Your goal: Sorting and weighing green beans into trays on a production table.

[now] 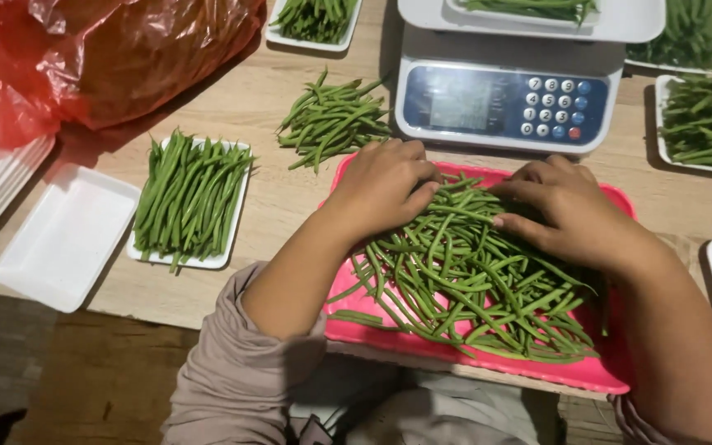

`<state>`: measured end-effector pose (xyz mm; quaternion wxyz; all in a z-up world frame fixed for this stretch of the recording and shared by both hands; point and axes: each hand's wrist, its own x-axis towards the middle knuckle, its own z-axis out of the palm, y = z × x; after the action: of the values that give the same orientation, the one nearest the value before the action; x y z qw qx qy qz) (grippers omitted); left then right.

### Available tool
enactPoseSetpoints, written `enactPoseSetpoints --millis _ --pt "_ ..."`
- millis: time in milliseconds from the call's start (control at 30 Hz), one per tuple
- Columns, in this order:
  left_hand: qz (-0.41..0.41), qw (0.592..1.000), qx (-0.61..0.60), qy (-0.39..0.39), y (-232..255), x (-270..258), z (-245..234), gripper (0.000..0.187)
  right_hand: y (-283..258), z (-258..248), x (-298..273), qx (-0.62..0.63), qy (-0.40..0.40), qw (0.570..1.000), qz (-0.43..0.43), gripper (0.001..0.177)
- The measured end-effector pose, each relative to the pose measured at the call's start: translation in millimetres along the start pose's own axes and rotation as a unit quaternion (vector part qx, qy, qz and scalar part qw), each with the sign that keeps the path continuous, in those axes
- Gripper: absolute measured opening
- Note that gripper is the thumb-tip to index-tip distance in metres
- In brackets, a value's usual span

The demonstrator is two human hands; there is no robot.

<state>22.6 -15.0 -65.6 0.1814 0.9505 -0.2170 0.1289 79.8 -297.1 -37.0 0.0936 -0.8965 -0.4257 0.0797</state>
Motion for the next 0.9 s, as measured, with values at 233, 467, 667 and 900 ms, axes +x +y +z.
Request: enactPoseSetpoints --millis 233,467,667,900 --pt "-0.019 0.996 -0.091 -0.004 5.8 1.1 -15.3 0.033 -17.7 -21.2 -16.1 0.020 0.015 0.999 -0.024 0.046" --pt "-0.021 0.992 -0.123 -0.006 14.5 -0.4 -34.2 0.046 -23.8 -41.7 -26.2 0.147 -0.006 0.987 -0.059 0.031" --pt "-0.013 0.992 -0.123 0.029 8.8 -1.5 -41.0 0.047 -52.1 -53.4 -33.2 -0.016 0.035 0.997 -0.065 0.033" --pt "-0.018 0.991 -0.122 0.049 9.3 -3.1 -40.9 0.029 -101.9 10.2 -38.2 -0.176 -0.035 0.977 -0.119 0.047"
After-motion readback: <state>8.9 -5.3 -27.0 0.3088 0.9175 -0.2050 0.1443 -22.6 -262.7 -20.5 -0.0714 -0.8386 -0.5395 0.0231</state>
